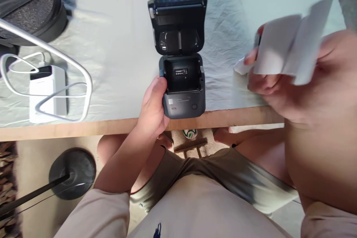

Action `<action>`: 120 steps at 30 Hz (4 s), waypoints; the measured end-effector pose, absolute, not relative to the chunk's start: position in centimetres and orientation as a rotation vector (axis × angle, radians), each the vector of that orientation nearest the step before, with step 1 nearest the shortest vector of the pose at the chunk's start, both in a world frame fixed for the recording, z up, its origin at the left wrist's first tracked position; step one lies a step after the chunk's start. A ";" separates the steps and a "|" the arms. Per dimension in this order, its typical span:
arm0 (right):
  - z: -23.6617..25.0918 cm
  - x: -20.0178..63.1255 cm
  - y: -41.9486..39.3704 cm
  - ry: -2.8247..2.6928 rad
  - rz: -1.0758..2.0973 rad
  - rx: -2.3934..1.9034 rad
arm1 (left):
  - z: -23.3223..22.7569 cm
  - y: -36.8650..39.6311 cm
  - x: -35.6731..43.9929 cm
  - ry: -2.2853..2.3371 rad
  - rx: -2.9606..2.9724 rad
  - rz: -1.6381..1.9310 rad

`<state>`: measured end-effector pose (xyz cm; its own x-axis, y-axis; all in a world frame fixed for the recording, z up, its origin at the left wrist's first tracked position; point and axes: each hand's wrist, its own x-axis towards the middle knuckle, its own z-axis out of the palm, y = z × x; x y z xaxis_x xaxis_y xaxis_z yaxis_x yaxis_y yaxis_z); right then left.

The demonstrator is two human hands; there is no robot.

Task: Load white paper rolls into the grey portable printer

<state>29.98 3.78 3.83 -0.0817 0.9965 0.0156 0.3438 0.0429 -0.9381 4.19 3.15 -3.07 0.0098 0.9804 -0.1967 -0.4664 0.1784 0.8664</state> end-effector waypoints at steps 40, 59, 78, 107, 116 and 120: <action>-1.4 35.4 7.7 -1.076 1.301 -1.382 | -3.8 3.5 4.0 0.961 0.709 1.282; 3.0 23.6 3.7 -2.242 0.059 -1.201 | -3.1 2.9 4.4 0.930 0.817 1.292; 1.4 24.3 3.5 -2.372 -0.035 -0.810 | -3.1 2.7 3.6 0.908 0.834 1.183; 3.3 24.2 2.2 -2.430 0.235 -1.041 | -4.9 2.3 2.3 0.807 1.289 1.173; 2.4 24.8 2.6 -2.368 0.187 -1.120 | -4.3 2.4 2.7 0.853 1.227 1.196; 3.0 25.6 3.0 -2.392 0.211 -1.189 | -3.7 2.4 3.7 0.954 1.040 1.229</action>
